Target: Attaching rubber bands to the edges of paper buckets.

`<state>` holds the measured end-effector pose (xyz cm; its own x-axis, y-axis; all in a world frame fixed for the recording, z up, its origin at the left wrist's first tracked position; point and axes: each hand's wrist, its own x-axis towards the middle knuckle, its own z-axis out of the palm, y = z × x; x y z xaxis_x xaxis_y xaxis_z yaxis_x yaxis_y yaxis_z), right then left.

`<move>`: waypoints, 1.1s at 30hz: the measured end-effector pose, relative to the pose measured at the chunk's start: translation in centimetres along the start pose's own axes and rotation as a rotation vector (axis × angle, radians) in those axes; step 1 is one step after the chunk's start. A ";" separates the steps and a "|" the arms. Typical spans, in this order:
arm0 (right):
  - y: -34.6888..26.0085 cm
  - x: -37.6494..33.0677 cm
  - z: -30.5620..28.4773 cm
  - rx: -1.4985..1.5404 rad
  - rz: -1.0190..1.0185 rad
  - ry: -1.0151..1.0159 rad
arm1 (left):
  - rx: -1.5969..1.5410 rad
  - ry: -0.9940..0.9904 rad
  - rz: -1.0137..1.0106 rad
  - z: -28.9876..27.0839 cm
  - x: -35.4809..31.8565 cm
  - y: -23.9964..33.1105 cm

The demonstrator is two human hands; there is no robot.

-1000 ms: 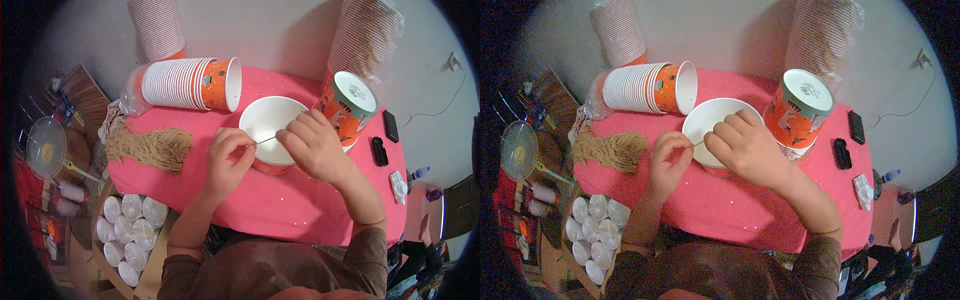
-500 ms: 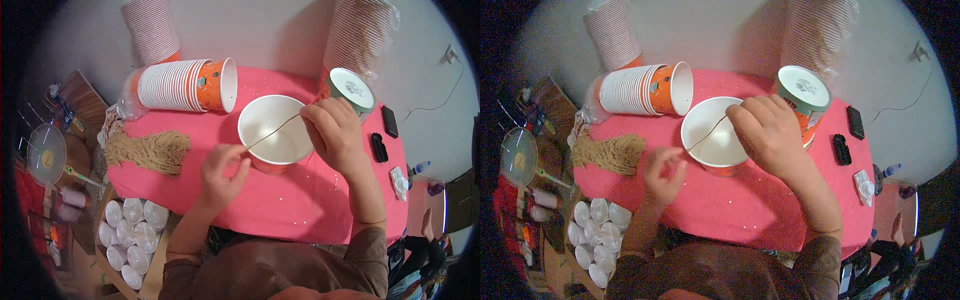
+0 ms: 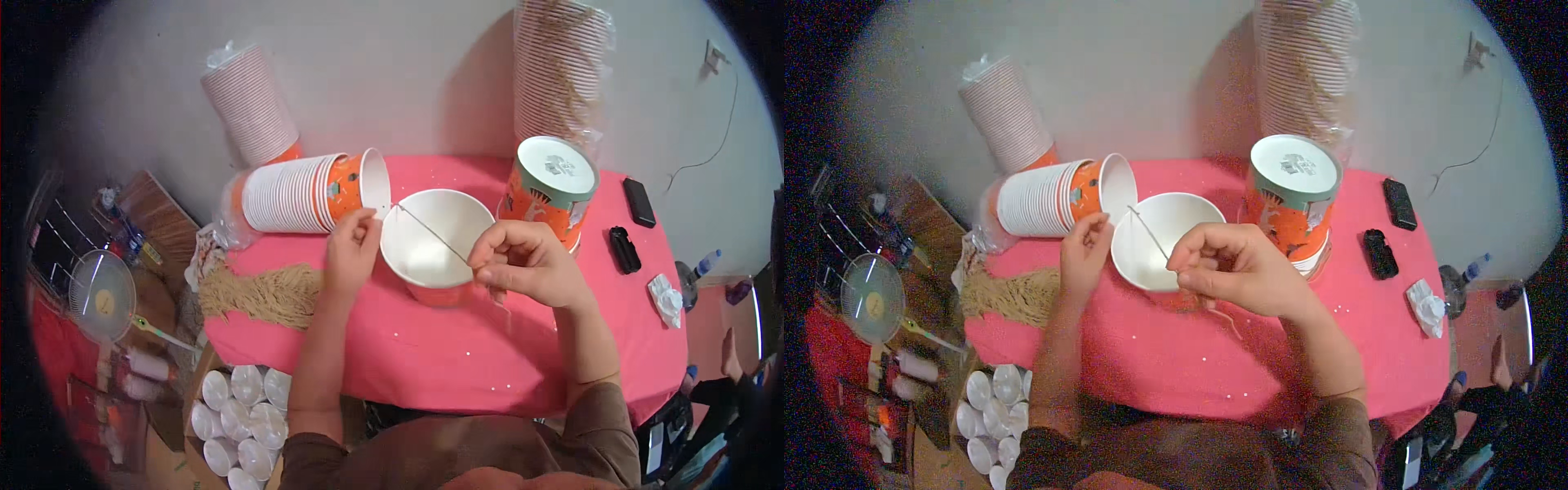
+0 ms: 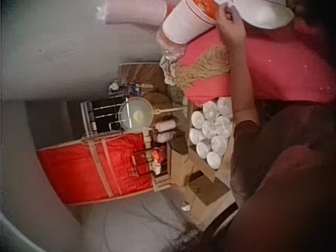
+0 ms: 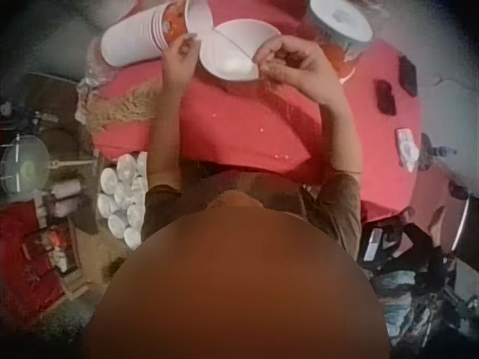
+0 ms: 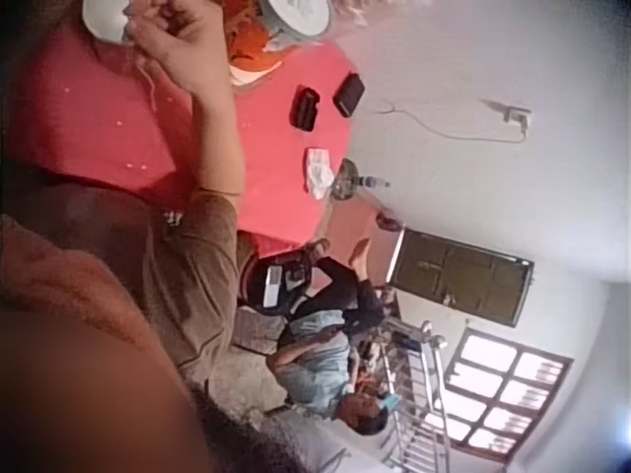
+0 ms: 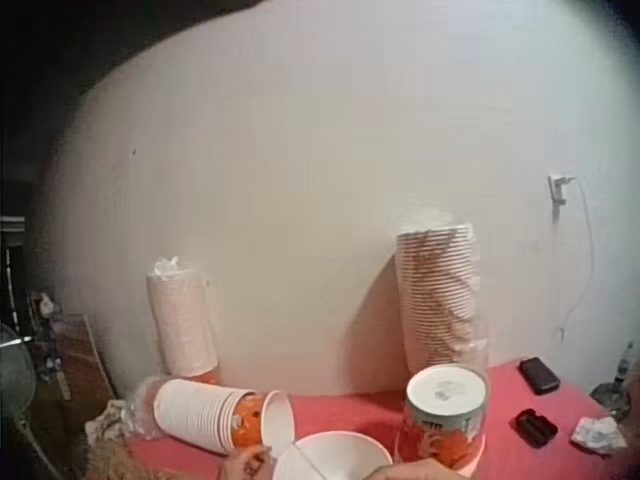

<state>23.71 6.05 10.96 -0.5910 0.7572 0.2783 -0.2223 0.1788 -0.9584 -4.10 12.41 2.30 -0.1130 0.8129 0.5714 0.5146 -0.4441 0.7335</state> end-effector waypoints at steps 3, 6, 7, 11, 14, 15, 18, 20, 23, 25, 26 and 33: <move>0.9 0.5 -0.3 0.028 -0.018 0.043 | -0.076 0.144 0.139 0.2 0.4 -0.4; 1.6 0.7 -1.0 0.156 -0.039 0.034 | -0.384 -0.178 -0.122 -0.7 -2.7 5.5; 1.9 0.9 -1.0 0.137 -0.048 0.029 | -0.564 -0.354 -0.198 -1.2 -3.6 7.1; 2.2 1.6 0.3 0.147 -0.088 0.024 | -0.906 -0.536 -0.272 1.2 -6.6 10.5; 2.9 2.2 -0.3 0.070 -0.261 0.215 | -0.757 -0.639 -0.321 1.5 -7.5 8.1; 2.9 2.3 -0.8 0.158 -0.270 0.280 | -0.779 -0.589 -0.359 1.5 -7.9 7.4; 3.6 3.1 -3.2 0.291 -0.367 0.327 | -0.806 -0.522 -0.426 0.9 -9.4 6.0; 3.6 3.2 -3.7 0.337 -0.346 0.362 | -0.813 -0.503 -0.458 0.3 -9.9 5.5; 4.1 3.3 -3.9 -0.041 -0.256 0.438 | -0.667 -0.554 -0.467 -0.5 -9.9 5.6; 4.3 3.2 -3.8 -0.360 -0.185 0.439 | -0.517 -0.562 -0.402 -0.8 -9.5 5.7; 4.2 3.0 -3.3 -0.610 -0.242 0.465 | -0.519 -0.562 -0.404 -0.7 -9.3 5.8; 2.3 0.6 1.5 -0.572 -0.082 -0.200 | -0.508 -0.600 -0.394 0.0 -7.9 7.9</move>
<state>21.66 5.98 9.06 -0.7362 0.6039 0.3055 0.1458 0.5823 -0.7998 0.83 2.49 3.56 0.3365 0.9400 0.0568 0.0756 -0.0871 0.9933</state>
